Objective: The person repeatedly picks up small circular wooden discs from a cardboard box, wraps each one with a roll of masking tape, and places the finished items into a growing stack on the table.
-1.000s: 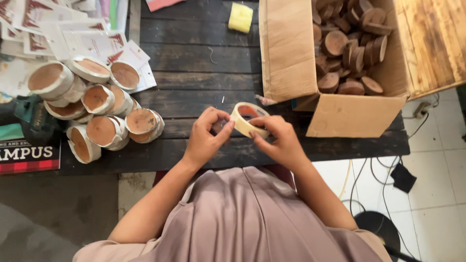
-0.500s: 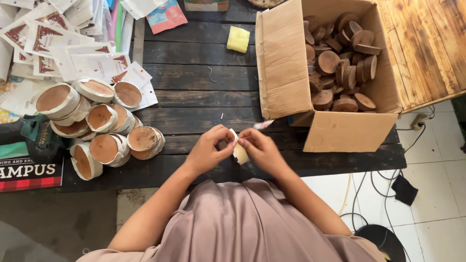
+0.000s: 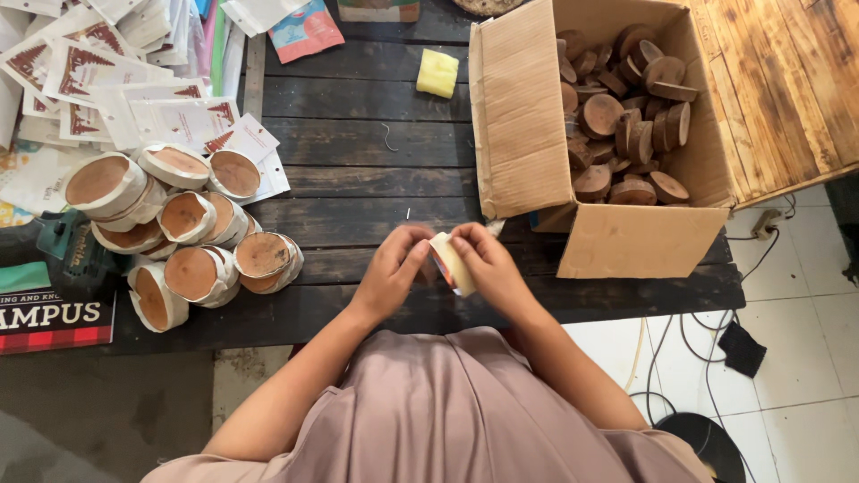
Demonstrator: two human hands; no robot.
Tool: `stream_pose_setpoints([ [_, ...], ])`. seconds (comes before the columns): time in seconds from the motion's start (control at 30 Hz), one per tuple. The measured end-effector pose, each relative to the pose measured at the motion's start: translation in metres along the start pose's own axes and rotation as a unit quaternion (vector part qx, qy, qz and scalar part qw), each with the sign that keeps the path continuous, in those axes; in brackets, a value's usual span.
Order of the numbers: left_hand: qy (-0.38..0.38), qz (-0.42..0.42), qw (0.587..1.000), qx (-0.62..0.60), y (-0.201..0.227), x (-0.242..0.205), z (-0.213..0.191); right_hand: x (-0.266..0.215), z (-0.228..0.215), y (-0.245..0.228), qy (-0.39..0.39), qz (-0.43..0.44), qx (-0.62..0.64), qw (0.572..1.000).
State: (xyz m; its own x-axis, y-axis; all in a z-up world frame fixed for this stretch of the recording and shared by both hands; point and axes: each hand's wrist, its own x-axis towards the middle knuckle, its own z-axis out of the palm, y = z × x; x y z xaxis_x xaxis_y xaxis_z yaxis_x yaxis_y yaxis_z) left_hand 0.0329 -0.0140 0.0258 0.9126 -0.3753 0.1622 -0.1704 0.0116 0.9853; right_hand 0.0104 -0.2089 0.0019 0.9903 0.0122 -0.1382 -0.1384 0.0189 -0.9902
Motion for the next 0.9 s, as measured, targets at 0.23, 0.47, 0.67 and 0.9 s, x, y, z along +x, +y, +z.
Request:
stream_pose_setpoints([
  [0.23, 0.037, 0.069, 0.993, -0.089, -0.026, 0.009, -0.019, -0.007, -0.01, -0.037, -0.002, -0.026, -0.06, 0.998],
  [0.47, 0.019, 0.129, 0.991, -0.023, 0.007, 0.008, -0.018, -0.024, 0.0, -0.097, -0.015, -0.182, -0.296, 0.938],
  [0.67, 0.038, 0.205, 0.971, 0.115, 0.011, 0.006, -0.011, -0.027, 0.004, -0.098, -0.032, -0.186, -0.37, 0.91],
  [0.9, 0.056, 0.244, 0.954, 0.164, 0.027, 0.002, -0.008, -0.033, 0.012, -0.107, -0.011, -0.215, -0.432, 0.876],
])
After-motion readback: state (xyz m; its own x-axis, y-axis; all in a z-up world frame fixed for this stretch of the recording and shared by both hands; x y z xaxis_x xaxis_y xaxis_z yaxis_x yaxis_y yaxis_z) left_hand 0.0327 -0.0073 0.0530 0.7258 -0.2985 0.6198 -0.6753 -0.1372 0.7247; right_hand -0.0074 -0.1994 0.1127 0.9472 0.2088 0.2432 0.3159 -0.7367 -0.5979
